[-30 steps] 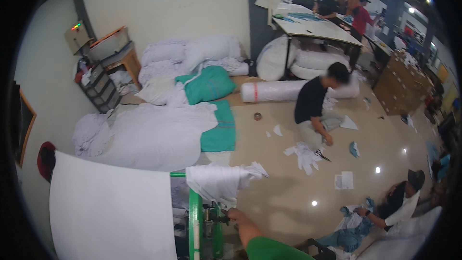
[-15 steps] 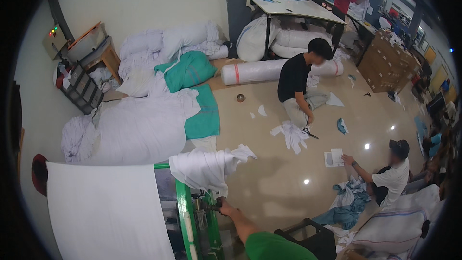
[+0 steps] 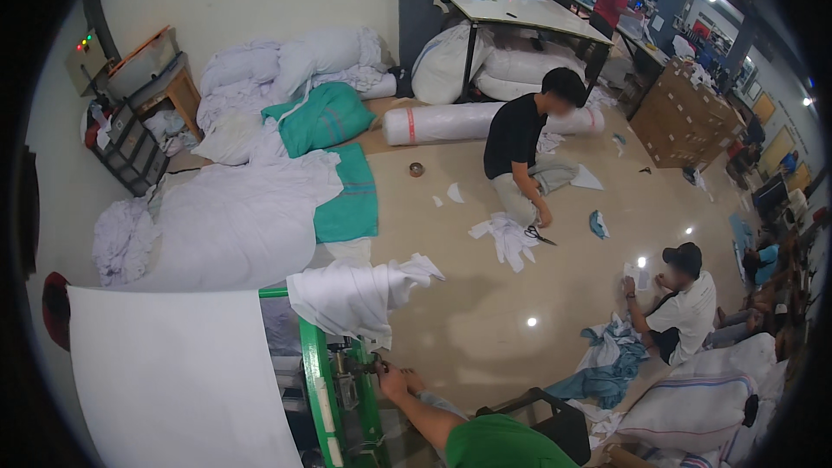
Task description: The person operates a green fabric spreading machine, feeding a large white sheet through rollers and adjusting the material. They handle a printed document, place it on a nearby stool, and continue to manage the fabric roll and machine controls.
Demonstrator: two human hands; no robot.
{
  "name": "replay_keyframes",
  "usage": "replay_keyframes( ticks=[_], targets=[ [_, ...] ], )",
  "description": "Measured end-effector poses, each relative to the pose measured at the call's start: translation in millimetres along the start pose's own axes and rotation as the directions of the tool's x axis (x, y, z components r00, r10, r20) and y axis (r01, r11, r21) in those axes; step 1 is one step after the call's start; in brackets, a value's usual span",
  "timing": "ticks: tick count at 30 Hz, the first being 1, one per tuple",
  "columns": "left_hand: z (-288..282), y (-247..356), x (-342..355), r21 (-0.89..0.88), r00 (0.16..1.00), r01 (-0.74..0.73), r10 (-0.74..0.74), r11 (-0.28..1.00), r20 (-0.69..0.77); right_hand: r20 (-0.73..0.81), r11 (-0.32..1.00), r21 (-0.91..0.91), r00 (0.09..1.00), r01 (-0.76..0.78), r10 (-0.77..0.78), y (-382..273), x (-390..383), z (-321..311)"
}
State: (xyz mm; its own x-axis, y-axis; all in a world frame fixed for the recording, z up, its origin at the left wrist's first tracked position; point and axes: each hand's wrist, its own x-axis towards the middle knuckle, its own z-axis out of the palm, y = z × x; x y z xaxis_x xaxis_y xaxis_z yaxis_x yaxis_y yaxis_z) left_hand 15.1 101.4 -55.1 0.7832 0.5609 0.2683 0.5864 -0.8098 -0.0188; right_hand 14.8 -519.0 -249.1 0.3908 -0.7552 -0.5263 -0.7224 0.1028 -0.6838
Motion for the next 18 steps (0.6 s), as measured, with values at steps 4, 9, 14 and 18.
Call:
replay_keyframes(
  ticks=[4, 9, 14, 18],
  targets=[
    [3, -15, 2, 0.121, 0.998, 0.044, -0.049, 0.992, 0.034, 0.125, 0.979, 0.169, 0.988, -0.113, 0.092, 30, 38, 15],
    [16, -29, 8, 0.175, 0.992, -0.125, 0.120, 0.977, 0.037, 0.132, 0.975, 0.122, 0.977, -0.184, 0.168, 55, 62, 38],
    [30, -27, 10, -0.129, 0.983, -0.173, 0.179, 0.976, 0.044, 0.307, 0.908, 0.348, 0.943, -0.235, 0.127, 65, 58, 20],
    [12, -14, -23, -0.277, 0.972, 0.233, -0.218, 0.932, 0.083, 0.448, 0.927, 0.342, 0.894, -0.152, -0.019, 63, 59, -13]
  ],
)
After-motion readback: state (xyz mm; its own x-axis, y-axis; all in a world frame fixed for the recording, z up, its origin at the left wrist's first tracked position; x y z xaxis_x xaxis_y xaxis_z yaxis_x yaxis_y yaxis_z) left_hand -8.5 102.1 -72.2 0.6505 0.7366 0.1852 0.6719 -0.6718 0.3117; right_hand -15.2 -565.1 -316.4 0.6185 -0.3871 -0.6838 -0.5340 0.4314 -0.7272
